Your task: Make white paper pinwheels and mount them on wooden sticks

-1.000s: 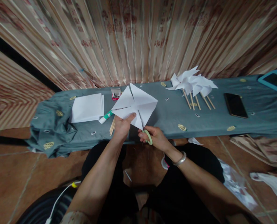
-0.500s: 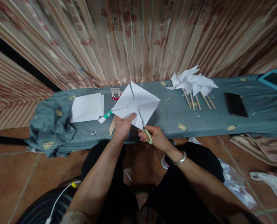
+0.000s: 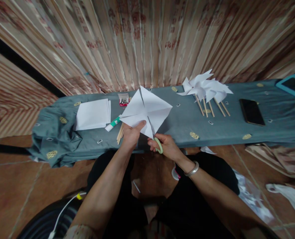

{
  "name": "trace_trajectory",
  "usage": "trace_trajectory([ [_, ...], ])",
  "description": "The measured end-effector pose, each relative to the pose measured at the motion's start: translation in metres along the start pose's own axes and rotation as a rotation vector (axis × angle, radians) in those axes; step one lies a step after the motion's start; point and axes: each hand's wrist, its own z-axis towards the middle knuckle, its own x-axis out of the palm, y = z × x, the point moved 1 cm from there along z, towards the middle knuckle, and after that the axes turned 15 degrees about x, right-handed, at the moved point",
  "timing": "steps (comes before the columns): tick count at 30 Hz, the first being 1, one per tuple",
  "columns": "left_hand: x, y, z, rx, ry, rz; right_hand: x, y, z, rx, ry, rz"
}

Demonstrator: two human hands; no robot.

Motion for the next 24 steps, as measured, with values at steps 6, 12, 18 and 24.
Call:
trace_trajectory([
  [6,0.0,0.0,0.0,0.002,0.008,-0.009,0.0,0.002,-0.001,-0.004,-0.011,-0.003],
  [12,-0.001,0.0,0.001,0.014,0.007,-0.004,0.001,0.002,-0.001,0.02,0.004,0.016],
  [18,-0.006,0.002,0.005,0.038,-0.001,-0.014,0.0,-0.003,-0.002,0.068,0.106,-0.007],
  [24,-0.011,-0.009,0.014,0.032,-0.054,-0.076,-0.02,-0.009,-0.011,0.107,0.191,-0.079],
])
